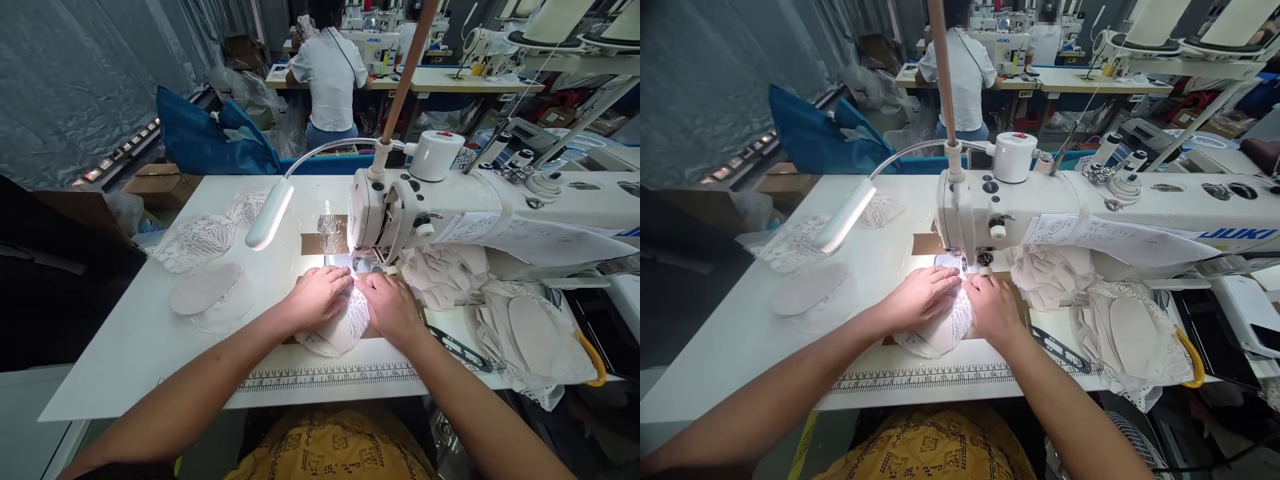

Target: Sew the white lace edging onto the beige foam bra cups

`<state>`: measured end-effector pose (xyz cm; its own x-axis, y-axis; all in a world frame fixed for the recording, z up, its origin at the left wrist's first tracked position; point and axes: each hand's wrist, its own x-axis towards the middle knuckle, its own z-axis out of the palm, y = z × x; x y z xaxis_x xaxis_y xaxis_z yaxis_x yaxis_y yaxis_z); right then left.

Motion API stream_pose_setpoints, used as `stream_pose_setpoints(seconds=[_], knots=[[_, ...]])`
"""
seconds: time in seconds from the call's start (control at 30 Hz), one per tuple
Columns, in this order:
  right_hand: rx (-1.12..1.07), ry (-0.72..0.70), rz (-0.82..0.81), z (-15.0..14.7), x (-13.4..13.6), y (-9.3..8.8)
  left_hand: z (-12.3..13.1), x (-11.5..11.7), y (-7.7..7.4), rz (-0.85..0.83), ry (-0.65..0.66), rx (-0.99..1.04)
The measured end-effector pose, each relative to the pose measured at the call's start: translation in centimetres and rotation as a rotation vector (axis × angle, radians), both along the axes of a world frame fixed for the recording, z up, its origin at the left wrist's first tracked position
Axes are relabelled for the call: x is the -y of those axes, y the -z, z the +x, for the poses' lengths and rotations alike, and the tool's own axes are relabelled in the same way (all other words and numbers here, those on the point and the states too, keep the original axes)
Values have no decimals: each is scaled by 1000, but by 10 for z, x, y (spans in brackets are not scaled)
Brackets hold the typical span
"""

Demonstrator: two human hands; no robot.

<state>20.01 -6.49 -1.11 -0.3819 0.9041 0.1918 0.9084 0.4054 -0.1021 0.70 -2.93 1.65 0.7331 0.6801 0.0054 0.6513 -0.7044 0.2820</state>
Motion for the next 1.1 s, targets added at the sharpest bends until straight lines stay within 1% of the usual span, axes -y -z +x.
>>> stream_pose_setpoints(seconds=[0.13,0.27,0.4,0.53,0.63,0.73,0.8,0.87,0.93,1.0,1.1], knots=[[-20,19,-7,0,-2,1,-3,-8,3,26,36,-26],[-47,55,-16,-2,-4,2,-6,-19,7,39,116,-24],[-31,74,-7,-6,-4,2,-11,-31,8,16,184,-22],[-49,39,-16,-4,-4,1,-17,-41,7,-26,235,-53],[-137,0,-50,2,-4,0,-20,-36,5,21,206,-20],[-250,17,-71,7,-4,0,-18,-20,1,63,172,99],[-301,32,-82,8,-4,1,-13,-10,0,63,149,130],[-330,44,-85,9,-4,2,-8,-4,2,90,100,115],[-357,51,-86,10,-4,2,-5,-3,7,118,54,121],[-388,51,-79,10,-3,3,-6,-4,11,96,37,179],[-421,43,-54,11,-2,3,-11,-6,13,0,30,274]])
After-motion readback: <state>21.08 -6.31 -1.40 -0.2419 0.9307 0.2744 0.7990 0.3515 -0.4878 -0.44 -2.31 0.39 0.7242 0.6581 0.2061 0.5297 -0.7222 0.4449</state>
